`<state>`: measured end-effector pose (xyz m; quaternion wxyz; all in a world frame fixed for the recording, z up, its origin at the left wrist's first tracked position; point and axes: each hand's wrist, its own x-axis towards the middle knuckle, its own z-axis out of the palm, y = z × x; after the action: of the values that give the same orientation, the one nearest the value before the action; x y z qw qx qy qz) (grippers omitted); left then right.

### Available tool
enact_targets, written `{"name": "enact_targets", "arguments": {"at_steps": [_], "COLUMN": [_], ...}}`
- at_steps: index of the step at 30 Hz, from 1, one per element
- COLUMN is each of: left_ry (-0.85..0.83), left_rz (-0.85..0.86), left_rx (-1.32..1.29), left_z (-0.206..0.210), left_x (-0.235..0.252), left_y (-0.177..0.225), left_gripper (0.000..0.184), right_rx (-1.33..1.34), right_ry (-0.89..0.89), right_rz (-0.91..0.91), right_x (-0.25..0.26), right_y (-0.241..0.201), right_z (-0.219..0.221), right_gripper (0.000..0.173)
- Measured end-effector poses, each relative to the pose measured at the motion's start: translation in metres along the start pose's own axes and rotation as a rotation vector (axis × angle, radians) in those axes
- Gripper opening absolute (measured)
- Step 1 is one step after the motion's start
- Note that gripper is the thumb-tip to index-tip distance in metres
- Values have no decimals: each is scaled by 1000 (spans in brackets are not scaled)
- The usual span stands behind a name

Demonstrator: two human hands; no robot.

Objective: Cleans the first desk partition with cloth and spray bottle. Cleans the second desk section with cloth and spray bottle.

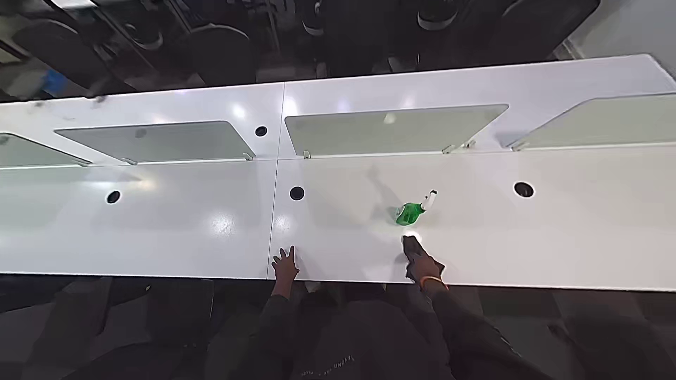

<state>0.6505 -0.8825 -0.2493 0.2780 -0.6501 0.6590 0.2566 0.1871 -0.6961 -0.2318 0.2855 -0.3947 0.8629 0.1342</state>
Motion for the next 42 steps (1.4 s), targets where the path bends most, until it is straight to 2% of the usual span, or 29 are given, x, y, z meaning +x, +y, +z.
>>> {"name": "enact_targets", "arguments": {"at_steps": [4, 8, 12, 16, 21, 28, 31, 33, 35, 36, 40, 42], "left_ry": [-9, -33, -28, -47, -80, -177, -239, -238, -147, -92, 34, 63], "left_rz": [71, 118, 148, 147, 107, 43, 32, 42, 12, 5, 117, 157], "left_rx": [101, 157, 177, 198, 233, 191, 159, 163, 169, 160, 132, 145], "left_z": [12, 6, 11, 11, 8, -8, -16, -26, -45, -54, -79, -87], "left_x": [12, 19, 22, 22, 24, 24, 27, 29, 32, 37, 78, 103], "left_y": [-15, -20, -23, -22, -15, -7, -7, -5, 11, 22, 80, 105], "left_gripper": [115, 114, 113, 111, 114, 116, 119, 108, 91, 91, 134, 146], "right_rx": [-2, -48, -83, -109, -84, -32, -47, -48, -44, -48, -4, 22], "right_ry": [-27, -109, -147, -181, -211, -120, -134, -151, -171, -175, -165, -165], "right_rz": [-126, -289, -360, -357, -367, -417, -409, -412, -427, -429, -390, -355], "right_x": [-23, -50, -57, -52, -15, 75, 101, 111, 117, 118, 93, 69], "right_y": [-60, -103, -113, -111, -127, -173, -192, -199, -202, -202, -187, -174], "right_z": [22, 42, 53, 57, 33, -20, -45, -55, -59, -58, -36, -18], "right_gripper": [46, 50, 55, 60, 68, 75, 81, 86, 91, 93, 96, 92]}}
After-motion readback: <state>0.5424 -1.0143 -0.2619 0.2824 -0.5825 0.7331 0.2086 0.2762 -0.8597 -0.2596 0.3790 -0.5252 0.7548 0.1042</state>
